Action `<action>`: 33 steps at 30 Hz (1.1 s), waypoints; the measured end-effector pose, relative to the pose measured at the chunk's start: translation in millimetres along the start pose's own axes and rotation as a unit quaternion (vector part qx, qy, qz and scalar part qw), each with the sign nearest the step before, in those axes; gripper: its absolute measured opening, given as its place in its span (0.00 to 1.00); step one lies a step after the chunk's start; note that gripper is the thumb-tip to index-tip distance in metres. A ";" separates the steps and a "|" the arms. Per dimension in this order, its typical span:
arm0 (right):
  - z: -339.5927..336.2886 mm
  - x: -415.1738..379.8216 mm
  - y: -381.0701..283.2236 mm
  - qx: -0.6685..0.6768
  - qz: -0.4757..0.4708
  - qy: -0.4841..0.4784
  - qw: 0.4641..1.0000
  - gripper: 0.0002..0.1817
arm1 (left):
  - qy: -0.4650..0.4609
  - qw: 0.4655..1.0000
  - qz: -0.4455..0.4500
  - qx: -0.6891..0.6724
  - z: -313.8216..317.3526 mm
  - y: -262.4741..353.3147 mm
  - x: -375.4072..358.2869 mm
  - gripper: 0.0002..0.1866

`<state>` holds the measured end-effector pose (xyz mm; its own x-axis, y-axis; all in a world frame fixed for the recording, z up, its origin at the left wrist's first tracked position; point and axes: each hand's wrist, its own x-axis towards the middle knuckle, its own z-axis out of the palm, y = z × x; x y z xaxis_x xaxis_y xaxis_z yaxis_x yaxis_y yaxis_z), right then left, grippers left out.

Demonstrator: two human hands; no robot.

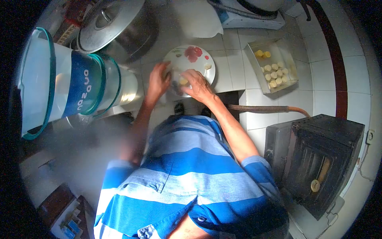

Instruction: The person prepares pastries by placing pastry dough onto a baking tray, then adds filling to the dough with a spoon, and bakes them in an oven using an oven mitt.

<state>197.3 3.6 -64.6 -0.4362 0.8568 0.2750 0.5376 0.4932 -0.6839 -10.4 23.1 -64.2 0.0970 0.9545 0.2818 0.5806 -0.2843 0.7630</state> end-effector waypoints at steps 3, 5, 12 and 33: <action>10.6 1.4 4.1 -0.027 0.008 -0.031 0.999 0.31 | 0.001 0.985 -0.120 -0.124 -2.7 -0.8 -17.6 0.20; 13.4 5.0 9.1 -0.013 0.016 -0.014 1.000 0.30 | 0.003 0.963 -0.177 -0.205 -1.5 -4.6 -28.5 0.20; -8.2 18.7 -17.9 0.257 0.188 0.041 0.947 0.28 | -0.053 0.751 -0.353 -0.556 3.8 32.9 -32.5 0.21; -50.8 31.7 -72.9 0.180 0.082 0.128 0.972 0.20 | 0.003 0.643 -0.328 -0.692 -17.8 78.6 -22.4 0.17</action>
<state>180.9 2.5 28.3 -0.1470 0.9513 0.2710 0.2774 0.3026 -0.9118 18.7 -22.3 -0.2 0.1919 0.9109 -0.3652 -0.7810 0.3671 0.5053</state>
